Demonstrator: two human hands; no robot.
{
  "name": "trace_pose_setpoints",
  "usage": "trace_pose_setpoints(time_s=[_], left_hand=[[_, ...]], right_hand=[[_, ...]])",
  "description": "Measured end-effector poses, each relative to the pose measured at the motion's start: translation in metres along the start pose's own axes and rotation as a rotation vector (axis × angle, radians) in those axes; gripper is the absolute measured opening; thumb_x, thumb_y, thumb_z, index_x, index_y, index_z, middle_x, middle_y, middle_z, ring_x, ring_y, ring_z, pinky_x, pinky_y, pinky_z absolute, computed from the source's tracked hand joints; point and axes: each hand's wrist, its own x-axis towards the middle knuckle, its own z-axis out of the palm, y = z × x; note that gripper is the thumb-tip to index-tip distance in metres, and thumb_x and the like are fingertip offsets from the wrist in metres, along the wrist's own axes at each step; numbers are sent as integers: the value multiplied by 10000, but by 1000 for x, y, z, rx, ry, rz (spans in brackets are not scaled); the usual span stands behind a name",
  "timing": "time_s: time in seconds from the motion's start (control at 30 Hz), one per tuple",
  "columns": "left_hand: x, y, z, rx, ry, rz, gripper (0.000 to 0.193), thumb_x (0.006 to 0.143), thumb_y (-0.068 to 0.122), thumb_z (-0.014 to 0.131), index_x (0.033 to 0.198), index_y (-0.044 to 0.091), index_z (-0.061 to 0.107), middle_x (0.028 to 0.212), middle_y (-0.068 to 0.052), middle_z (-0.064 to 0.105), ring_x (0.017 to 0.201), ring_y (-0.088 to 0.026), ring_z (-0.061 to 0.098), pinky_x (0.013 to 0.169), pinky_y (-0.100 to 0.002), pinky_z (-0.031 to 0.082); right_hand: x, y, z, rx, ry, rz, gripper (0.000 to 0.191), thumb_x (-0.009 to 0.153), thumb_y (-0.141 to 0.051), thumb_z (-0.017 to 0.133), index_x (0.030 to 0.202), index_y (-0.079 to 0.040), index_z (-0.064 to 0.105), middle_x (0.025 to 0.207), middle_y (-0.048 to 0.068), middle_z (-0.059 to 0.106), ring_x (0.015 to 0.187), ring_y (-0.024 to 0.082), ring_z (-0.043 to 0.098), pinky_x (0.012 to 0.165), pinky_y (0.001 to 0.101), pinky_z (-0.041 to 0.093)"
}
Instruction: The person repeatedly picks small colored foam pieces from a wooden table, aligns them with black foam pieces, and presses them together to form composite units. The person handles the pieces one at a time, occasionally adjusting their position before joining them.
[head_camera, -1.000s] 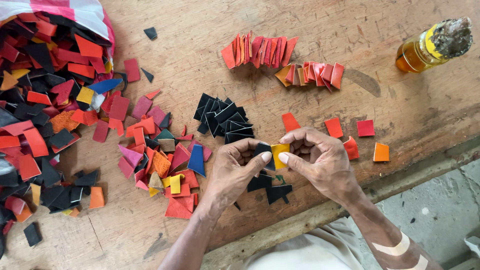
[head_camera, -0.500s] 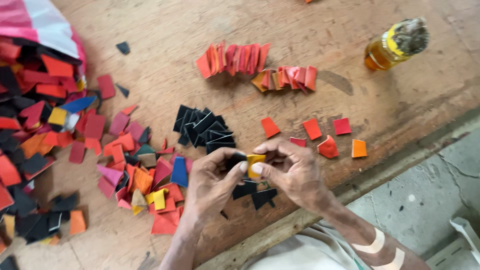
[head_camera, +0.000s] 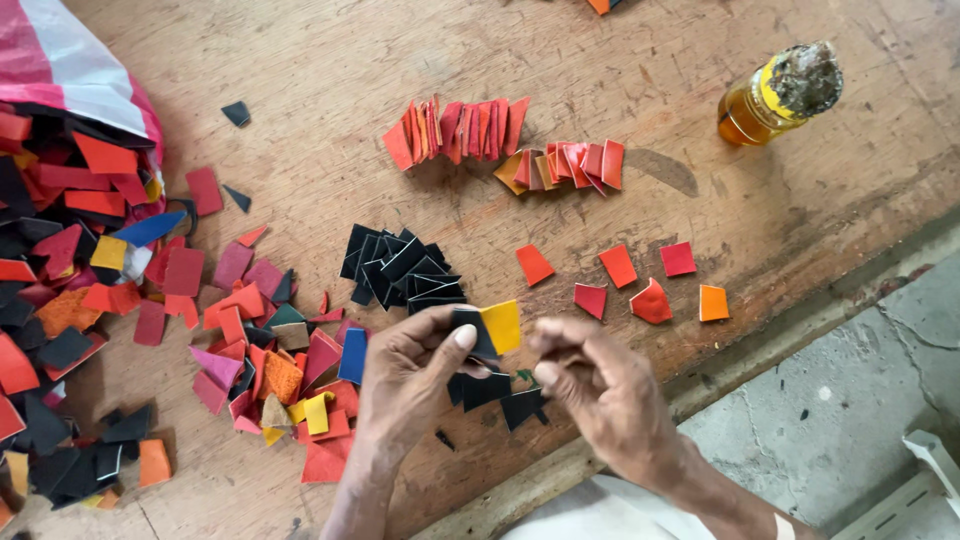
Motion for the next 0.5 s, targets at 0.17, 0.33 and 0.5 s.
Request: trace_pose_setpoints(time_s=[0.17,0.33,0.5], left_hand=[[-4,3,12,21,-162,-22,244,985,98,634,1172,-45,698,919,-95,771,789,-127,749,700,-273,650],[-11,14,17,648,56,393,210,968,78,649,1144,-5,728,920,-83,768,779,-93,714,680,-247,586],[-15,21,5,386,91,161,246,953,75,668,1173,-14,730,868,-75,764,720,-98,718,623,-251,595]], right_hand=[[25,-6,-5,395,28,79,270,926,-115,733,1175,-24,678,1029,99,710,910,150,720,755,276,691],[31,-5,-11,-21,-14,31,136,909,-56,740,1044,-56,722,903,38,749,754,136,743,633,253,650],[33,-2,-10,-406,101,-324,226,887,-58,758,1106,-105,731,994,40,735,863,138,720,712,258,631]])
